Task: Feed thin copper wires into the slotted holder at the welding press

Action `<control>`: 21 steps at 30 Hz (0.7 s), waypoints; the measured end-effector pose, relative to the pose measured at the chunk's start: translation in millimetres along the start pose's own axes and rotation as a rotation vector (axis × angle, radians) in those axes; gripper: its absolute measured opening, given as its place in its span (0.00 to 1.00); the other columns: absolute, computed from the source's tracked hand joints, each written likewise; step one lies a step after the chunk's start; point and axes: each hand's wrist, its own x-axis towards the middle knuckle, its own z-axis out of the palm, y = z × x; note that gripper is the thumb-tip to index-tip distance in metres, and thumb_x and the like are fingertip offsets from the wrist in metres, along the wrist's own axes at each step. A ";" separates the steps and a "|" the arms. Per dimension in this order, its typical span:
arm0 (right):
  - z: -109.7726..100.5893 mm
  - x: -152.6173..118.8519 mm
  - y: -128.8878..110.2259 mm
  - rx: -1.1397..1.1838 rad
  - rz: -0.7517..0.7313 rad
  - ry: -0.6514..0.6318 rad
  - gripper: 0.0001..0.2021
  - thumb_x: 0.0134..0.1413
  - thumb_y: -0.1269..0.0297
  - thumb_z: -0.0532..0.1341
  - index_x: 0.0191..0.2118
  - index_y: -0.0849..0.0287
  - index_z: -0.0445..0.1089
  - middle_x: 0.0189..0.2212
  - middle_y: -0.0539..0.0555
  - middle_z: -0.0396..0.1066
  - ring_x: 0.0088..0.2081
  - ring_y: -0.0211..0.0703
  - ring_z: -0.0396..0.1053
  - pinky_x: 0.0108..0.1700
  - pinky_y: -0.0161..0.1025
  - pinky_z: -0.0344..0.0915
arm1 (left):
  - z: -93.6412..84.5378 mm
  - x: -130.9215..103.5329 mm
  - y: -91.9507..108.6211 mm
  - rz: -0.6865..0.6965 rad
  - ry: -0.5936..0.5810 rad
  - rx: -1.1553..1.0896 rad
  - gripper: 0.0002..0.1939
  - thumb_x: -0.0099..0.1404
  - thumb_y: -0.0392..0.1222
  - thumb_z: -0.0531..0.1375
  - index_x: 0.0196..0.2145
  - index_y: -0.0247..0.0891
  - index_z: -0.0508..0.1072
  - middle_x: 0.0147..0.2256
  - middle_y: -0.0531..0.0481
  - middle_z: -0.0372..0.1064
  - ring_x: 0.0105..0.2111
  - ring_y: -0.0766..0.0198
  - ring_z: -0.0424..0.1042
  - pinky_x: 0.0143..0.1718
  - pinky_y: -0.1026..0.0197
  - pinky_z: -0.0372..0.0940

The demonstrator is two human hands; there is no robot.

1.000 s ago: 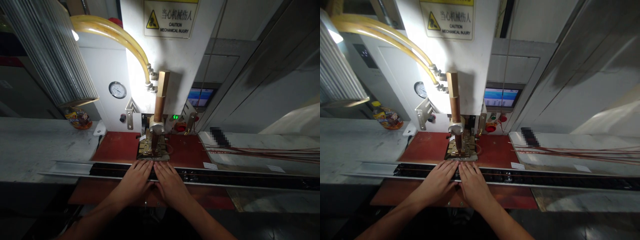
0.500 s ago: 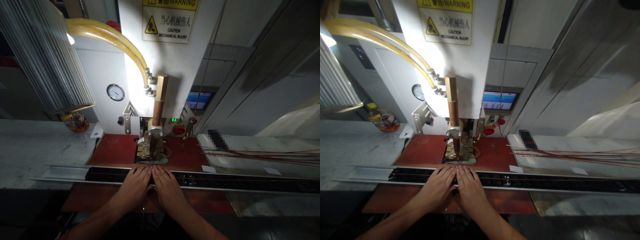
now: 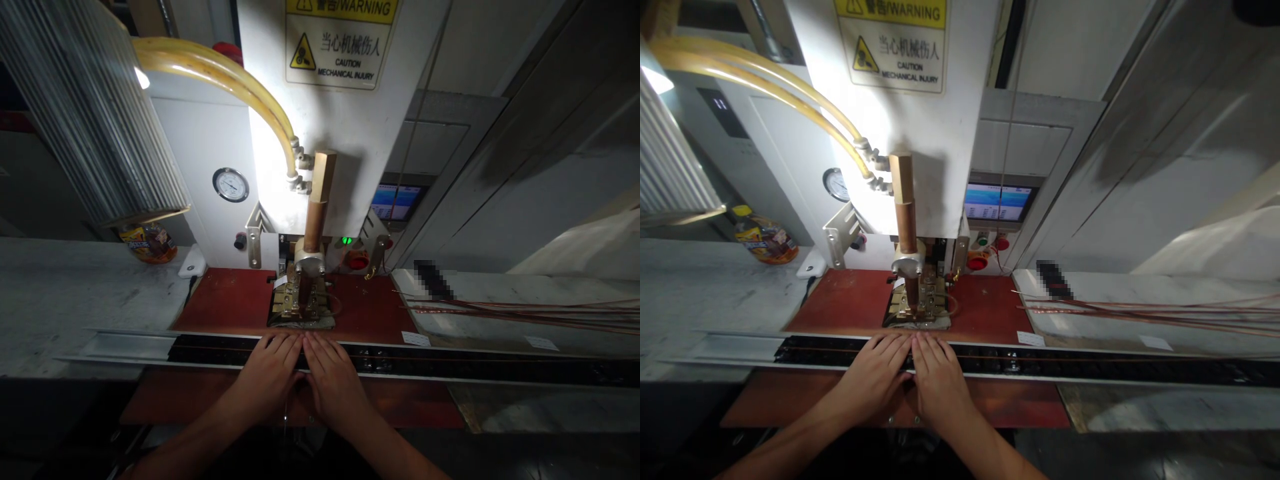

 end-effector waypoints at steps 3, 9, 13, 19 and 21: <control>4.2 -2.1 0.1 0.002 -0.016 0.030 0.26 0.64 0.67 0.57 0.66 0.70 0.63 0.65 0.63 0.65 0.66 0.51 0.61 0.67 0.49 0.58 | 0.5 0.2 -0.3 0.008 -0.016 0.015 0.22 0.73 0.45 0.58 0.61 0.34 0.67 0.58 0.38 0.71 0.57 0.49 0.69 0.60 0.46 0.57; 1.3 -1.4 -0.2 0.018 -0.005 0.008 0.27 0.64 0.66 0.57 0.67 0.68 0.63 0.65 0.63 0.65 0.65 0.51 0.61 0.67 0.49 0.57 | -3.4 0.9 -0.5 0.009 -0.009 -0.008 0.22 0.73 0.45 0.57 0.61 0.36 0.66 0.58 0.39 0.71 0.58 0.50 0.69 0.60 0.47 0.57; -8.7 2.2 -1.0 0.039 0.020 -0.073 0.28 0.64 0.65 0.57 0.68 0.65 0.61 0.65 0.62 0.66 0.64 0.50 0.63 0.66 0.49 0.59 | -8.5 1.0 -0.9 0.004 -0.012 -0.035 0.21 0.73 0.44 0.57 0.60 0.37 0.67 0.58 0.40 0.71 0.57 0.51 0.69 0.60 0.48 0.58; -8.3 2.3 -1.0 0.053 0.014 -0.049 0.26 0.65 0.66 0.56 0.67 0.67 0.62 0.64 0.63 0.66 0.64 0.51 0.64 0.65 0.49 0.59 | -7.1 -0.4 -0.2 -0.011 -0.021 -0.047 0.22 0.72 0.44 0.58 0.61 0.36 0.66 0.59 0.40 0.70 0.57 0.50 0.69 0.60 0.47 0.57; -3.3 0.3 -0.7 0.042 0.001 -0.003 0.26 0.65 0.67 0.56 0.67 0.69 0.63 0.64 0.64 0.66 0.64 0.51 0.63 0.66 0.49 0.59 | -5.5 -0.8 0.4 -0.011 -0.020 -0.046 0.23 0.72 0.44 0.58 0.62 0.36 0.65 0.60 0.40 0.69 0.58 0.49 0.68 0.60 0.47 0.56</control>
